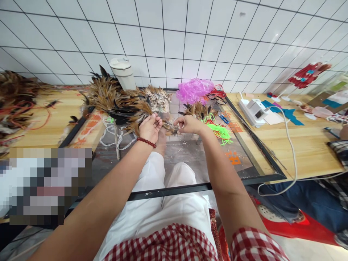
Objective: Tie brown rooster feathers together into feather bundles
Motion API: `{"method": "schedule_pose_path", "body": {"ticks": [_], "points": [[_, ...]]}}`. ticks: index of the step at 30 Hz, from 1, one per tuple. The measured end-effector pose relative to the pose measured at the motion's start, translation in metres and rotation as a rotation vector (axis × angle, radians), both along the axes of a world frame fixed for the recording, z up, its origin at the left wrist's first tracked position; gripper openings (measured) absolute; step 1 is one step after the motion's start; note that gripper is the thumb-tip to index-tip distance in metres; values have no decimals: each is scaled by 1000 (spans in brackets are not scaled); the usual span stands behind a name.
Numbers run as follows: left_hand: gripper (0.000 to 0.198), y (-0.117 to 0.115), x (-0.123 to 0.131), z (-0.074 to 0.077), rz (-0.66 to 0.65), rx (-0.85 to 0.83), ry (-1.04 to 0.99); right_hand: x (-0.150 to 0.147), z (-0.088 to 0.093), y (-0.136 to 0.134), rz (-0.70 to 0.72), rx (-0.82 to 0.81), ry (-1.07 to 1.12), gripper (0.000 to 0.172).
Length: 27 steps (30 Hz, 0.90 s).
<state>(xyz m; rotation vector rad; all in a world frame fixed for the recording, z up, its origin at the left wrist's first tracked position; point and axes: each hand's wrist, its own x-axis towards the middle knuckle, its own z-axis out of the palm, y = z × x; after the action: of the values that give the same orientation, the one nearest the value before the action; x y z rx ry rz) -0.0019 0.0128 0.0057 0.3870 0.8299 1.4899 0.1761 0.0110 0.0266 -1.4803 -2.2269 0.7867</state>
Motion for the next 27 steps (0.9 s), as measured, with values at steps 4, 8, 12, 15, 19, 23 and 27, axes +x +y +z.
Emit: {"method": "schedule_pose_path", "body": {"ticks": [4, 8, 12, 15, 19, 23, 27], "points": [[9, -1, 0, 0, -26, 17, 29, -4, -1, 1, -57, -45, 106, 19], [9, -2, 0, 0, -80, 26, 67, -2, 0, 2, -226, -151, 602, 30], [8, -5, 2, 1, -175, 23, 108, -9, -1, 3, -353, -265, 890, 39], [9, -7, 4, 2, -284, 6, 155, -21, -5, 4, -365, -216, 928, 41], [8, -10, 5, 3, -371, -16, 196, -34, -9, 5, -324, -58, 887, 36], [10, -11, 6, 3, -419, 5, 247, -37, -9, 6, -335, 78, 852, 31], [14, -11, 7, -2, -471, 46, 297, -37, -12, 8, -320, 89, 825, 30]]}}
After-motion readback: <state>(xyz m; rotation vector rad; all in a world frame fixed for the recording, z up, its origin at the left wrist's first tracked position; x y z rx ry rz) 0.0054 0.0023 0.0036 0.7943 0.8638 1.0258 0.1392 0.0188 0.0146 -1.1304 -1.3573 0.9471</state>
